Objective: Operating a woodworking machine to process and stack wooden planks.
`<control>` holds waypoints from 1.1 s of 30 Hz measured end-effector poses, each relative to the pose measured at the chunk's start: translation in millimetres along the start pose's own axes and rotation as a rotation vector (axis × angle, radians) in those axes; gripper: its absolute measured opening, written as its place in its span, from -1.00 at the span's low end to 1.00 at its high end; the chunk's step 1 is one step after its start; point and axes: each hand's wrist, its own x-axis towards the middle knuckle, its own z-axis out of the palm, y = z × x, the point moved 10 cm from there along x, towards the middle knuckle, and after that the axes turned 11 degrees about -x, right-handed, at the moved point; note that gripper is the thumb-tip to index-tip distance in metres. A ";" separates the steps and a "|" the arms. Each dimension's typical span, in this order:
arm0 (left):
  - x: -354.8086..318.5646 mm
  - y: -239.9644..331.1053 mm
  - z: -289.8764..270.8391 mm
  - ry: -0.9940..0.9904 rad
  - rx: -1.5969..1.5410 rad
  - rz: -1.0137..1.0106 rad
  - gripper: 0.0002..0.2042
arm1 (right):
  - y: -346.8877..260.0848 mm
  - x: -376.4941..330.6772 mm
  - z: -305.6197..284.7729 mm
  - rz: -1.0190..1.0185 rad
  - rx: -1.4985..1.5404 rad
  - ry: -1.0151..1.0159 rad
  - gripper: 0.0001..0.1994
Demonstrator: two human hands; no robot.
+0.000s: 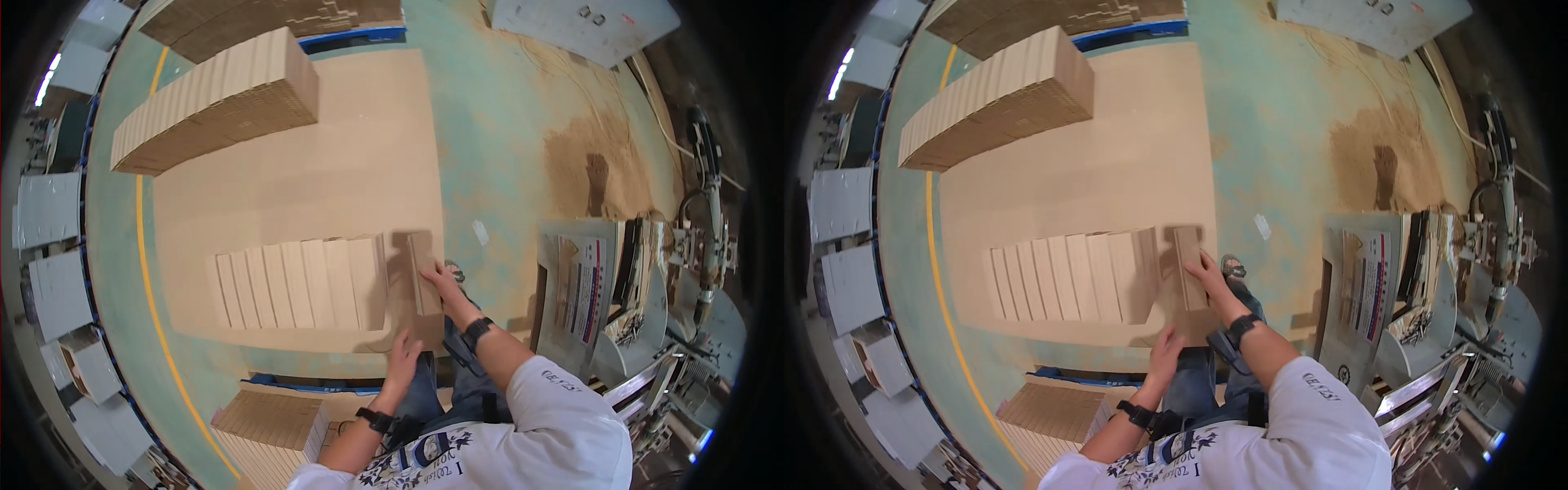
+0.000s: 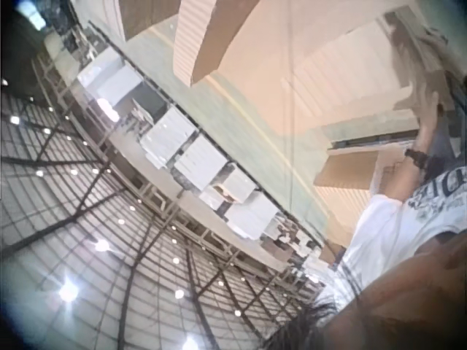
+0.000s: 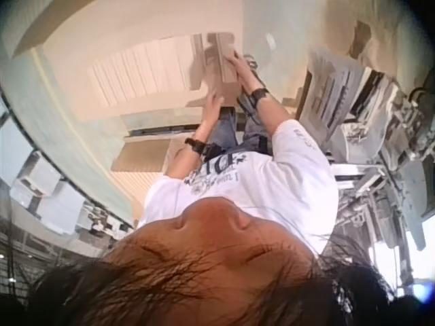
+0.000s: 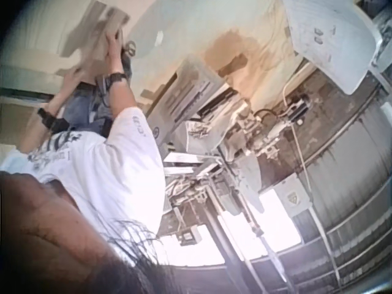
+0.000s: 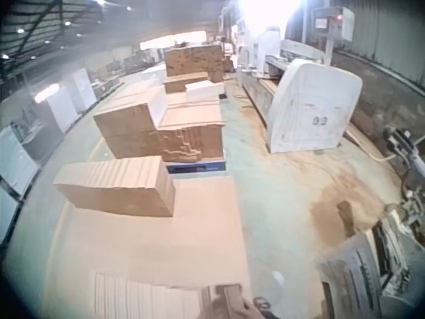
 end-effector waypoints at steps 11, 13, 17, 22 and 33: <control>-18.0 -104.6 -73.9 0.203 -0.201 -0.393 -0.66 | 47.3 93.1 22.4 -0.049 -0.898 0.160 -0.13; -13.9 -104.4 -67.3 0.196 -0.191 -0.393 -0.66 | 50.0 91.4 27.7 -0.022 -0.776 0.139 -0.15; -9.8 -97.0 -44.8 0.184 -0.197 -0.417 -0.62 | 68.3 82.7 42.2 0.098 -0.297 0.132 -0.22; 4.9 -118.3 -34.1 0.183 -0.329 -0.514 -0.73 | 40.7 69.9 48.5 0.051 -0.197 0.039 -0.36; 141.3 -98.4 -12.1 0.246 -0.751 -0.316 -0.61 | -32.5 141.9 41.4 -0.151 -0.911 -0.214 -0.46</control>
